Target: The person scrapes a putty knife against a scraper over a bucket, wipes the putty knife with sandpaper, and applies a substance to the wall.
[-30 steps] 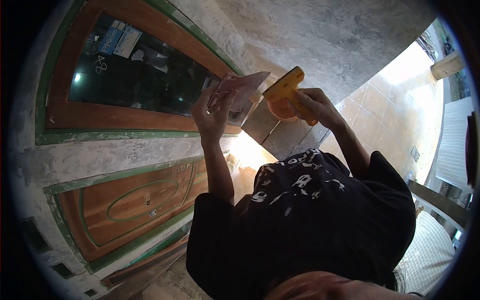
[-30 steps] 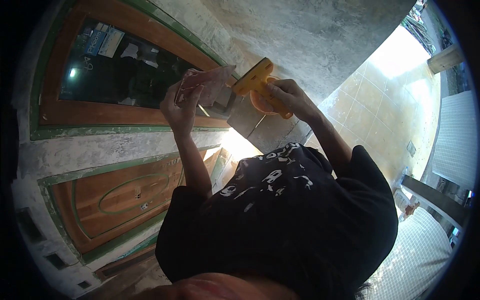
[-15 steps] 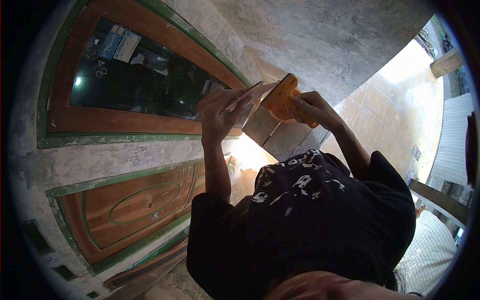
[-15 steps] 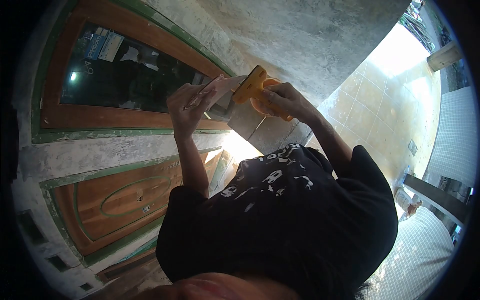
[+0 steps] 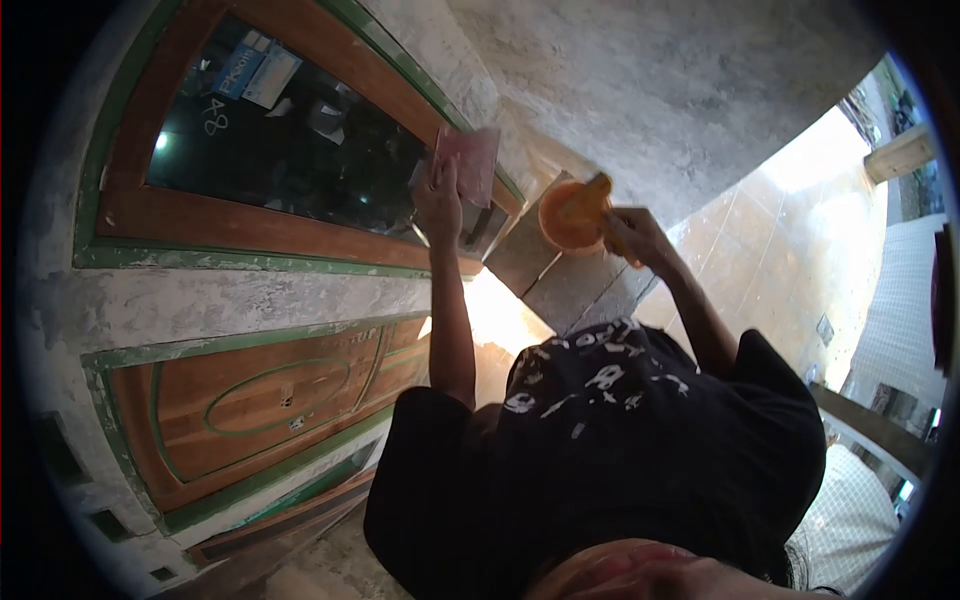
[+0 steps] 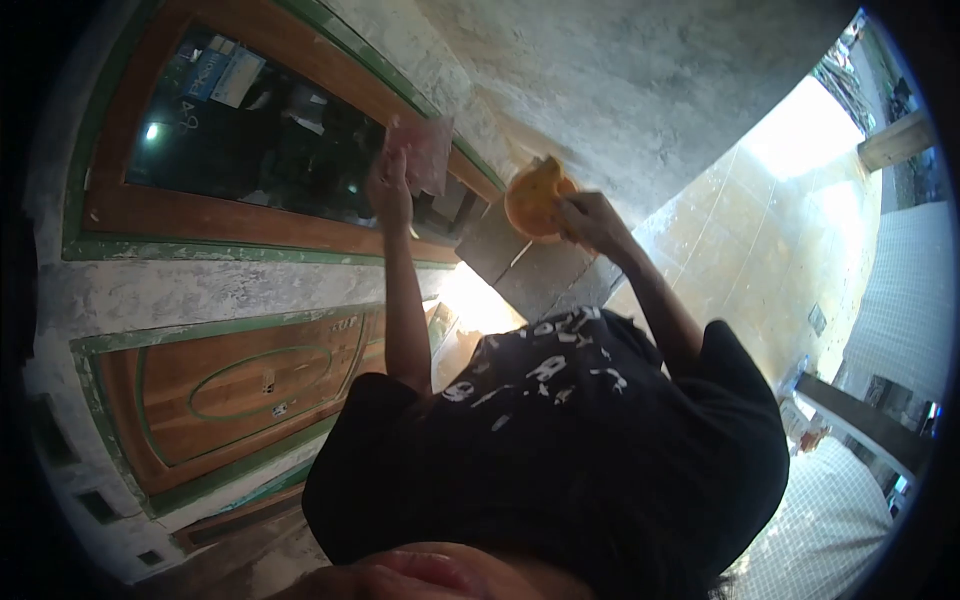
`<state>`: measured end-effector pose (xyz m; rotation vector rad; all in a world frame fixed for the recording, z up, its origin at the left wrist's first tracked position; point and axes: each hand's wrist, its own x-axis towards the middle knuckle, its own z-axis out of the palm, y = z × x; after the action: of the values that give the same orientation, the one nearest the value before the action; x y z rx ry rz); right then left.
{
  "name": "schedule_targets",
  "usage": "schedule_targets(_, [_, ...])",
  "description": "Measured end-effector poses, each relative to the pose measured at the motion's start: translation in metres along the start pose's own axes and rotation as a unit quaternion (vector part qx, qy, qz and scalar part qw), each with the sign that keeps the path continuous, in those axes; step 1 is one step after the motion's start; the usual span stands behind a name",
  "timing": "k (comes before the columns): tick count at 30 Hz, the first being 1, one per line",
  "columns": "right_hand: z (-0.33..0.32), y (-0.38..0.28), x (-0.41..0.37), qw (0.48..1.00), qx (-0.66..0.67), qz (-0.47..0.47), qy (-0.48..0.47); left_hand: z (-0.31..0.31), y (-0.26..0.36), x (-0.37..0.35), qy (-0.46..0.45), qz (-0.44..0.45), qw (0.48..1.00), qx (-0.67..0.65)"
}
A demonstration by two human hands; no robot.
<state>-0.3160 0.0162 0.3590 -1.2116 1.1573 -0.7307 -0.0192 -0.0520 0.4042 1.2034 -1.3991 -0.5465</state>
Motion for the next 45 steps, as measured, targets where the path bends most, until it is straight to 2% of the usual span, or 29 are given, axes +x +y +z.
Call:
schedule_targets(2, [-0.002, 0.025, -0.003, 0.999, 0.021, -0.003, 0.029, 0.0, -0.087, -0.024, 0.053, -0.194, 0.978, 0.059])
schedule_targets(4, [-0.009, 0.062, -0.002, 0.998, -0.022, 0.019, 0.052, 0.013, -0.134, -0.067, 0.077, -0.199, 0.971, -0.108])
schedule_targets(5, [-0.012, 0.051, -0.009, 0.999, 0.0, 0.023, 0.043, 0.017, -0.191, -0.094, 0.069, -0.231, 0.954, -0.179])
schedule_targets(6, [-0.01, 0.044, -0.02, 0.998, 0.027, 0.038, 0.03, 0.027, -0.219, -0.125, 0.131, -0.288, 0.925, -0.21])
schedule_targets(7, [-0.01, 0.049, -0.026, 0.998, 0.025, 0.056, 0.032, 0.03, -0.202, -0.138, 0.136, -0.429, 0.867, -0.212])
schedule_targets(9, [-0.014, 0.052, -0.028, 0.997, 0.008, 0.075, 0.023, 0.05, -0.249, -0.182, 0.184, -0.436, 0.846, -0.246])
schedule_targets(10, [-0.015, 0.05, -0.028, 0.997, -0.006, 0.077, 0.013, 0.051, -0.277, -0.198, 0.092, -0.435, 0.883, -0.149])
schedule_targets(11, [-0.017, 0.052, -0.027, 0.997, -0.003, 0.079, -0.003, 0.062, -0.304, -0.212, 0.045, -0.198, 0.976, 0.08])
schedule_targets(12, [-0.018, 0.052, -0.026, 0.996, -0.008, 0.084, -0.012, 0.071, -0.325, -0.231, -0.01, 0.054, 0.951, 0.304])
schedule_targets(13, [-0.017, 0.05, -0.023, 0.997, -0.006, 0.079, -0.016, 0.071, -0.342, -0.254, -0.004, 0.045, 0.95, 0.308])
schedule_targets(15, [-0.017, 0.05, -0.016, 0.997, -0.006, 0.067, -0.031, 0.068, -0.357, -0.278, -0.134, -0.187, 0.944, 0.237])
schedule_targets(16, [-0.018, 0.052, -0.01, 0.998, -0.011, 0.058, -0.038, 0.05, -0.319, -0.273, -0.121, -0.185, 0.945, 0.242])
schedule_targets(18, [-0.015, 0.051, 0.0, 0.998, -0.014, 0.041, -0.055, 0.017, -0.227, -0.23, -0.169, -0.473, 0.845, 0.184])
schedule_targets(20, [-0.012, 0.047, 0.011, 0.997, -0.007, 0.058, -0.054, -0.032, -0.247, -0.201, -0.177, -0.371, 0.892, 0.189])
schedule_targets(22, [-0.008, 0.04, 0.022, 0.997, 0.005, 0.024, -0.073, -0.088, -0.259, -0.142, -0.116, -0.162, 0.954, 0.225])
schedule_targets(23, [-0.004, 0.036, 0.027, 0.996, 0.019, 0.0, -0.082, -0.113, -0.261, -0.096, -0.15, -0.267, 0.876, 0.372])
schedule_targets(24, [-0.001, 0.033, 0.032, 0.995, 0.034, -0.023, -0.091, -0.134, -0.156, -0.045, -0.079, -0.155, 0.935, 0.31])
schedule_targets(25, [0.002, 0.032, 0.04, 0.995, 0.016, -0.032, -0.091, -0.161, -0.121, -0.001, -0.063, -0.001, 0.948, 0.312])
schedule_targets(26, [0.005, 0.027, 0.044, 0.994, 0.013, -0.041, -0.099, -0.172, -0.048, 0.043, -0.043, 0.006, 0.951, 0.305])
schedule_targets(27, [0.008, 0.02, 0.046, 0.994, 0.025, -0.036, -0.097, -0.18, 0.012, 0.078, 0.006, 0.074, 0.931, 0.357])
schedule_targets(28, [0.01, 0.015, 0.05, 0.994, 0.038, -0.031, -0.095, -0.192, 0.058, 0.112, 0.05, 0.237, 0.858, 0.452])
schedule_targets(29, [0.012, 0.013, 0.053, 0.994, 0.034, -0.038, -0.095, -0.201, 0.103, 0.14, 0.084, 0.251, 0.809, 0.525])
schedule_targets(31, [0.013, 0.018, 0.065, 0.992, 0.028, -0.049, -0.112, -0.22, 0.164, 0.193, 0.145, 0.376, 0.706, 0.583])
schedule_targets(35, [0.017, 0.02, 0.069, 0.989, 0.006, -0.076, -0.128, -0.246, 0.261, 0.277, 0.199, 0.497, 0.573, 0.621])
schedule_targets(36, [0.017, 0.02, 0.069, 0.988, 0.007, -0.083, -0.13, -0.262, 0.273, 0.302, 0.202, 0.501, 0.567, 0.623])
schedule_targets(38, [0.016, 0.022, 0.068, 0.987, 0.045, -0.071, -0.139, -0.291, 0.296, 0.339, 0.198, 0.302, 0.673, 0.645])
schedule_targets(39, [0.017, 0.025, 0.071, 0.986, 0.044, -0.077, -0.14, -0.29, 0.307, 0.349, 0.202, 0.305, 0.67, 0.646])
schedule_targets(41, [0.012, 0.032, 0.073, 0.986, 0.027, -0.046, -0.155, -0.284, 0.316, 0.364, 0.173, 0.11, 0.677, 0.707])
schedule_targets(45, [0.008, 0.038, 0.08, 0.986, 0.024, -0.024, -0.165, -0.259, 0.313, 0.363, 0.217, 0.077, 0.674, 0.702])
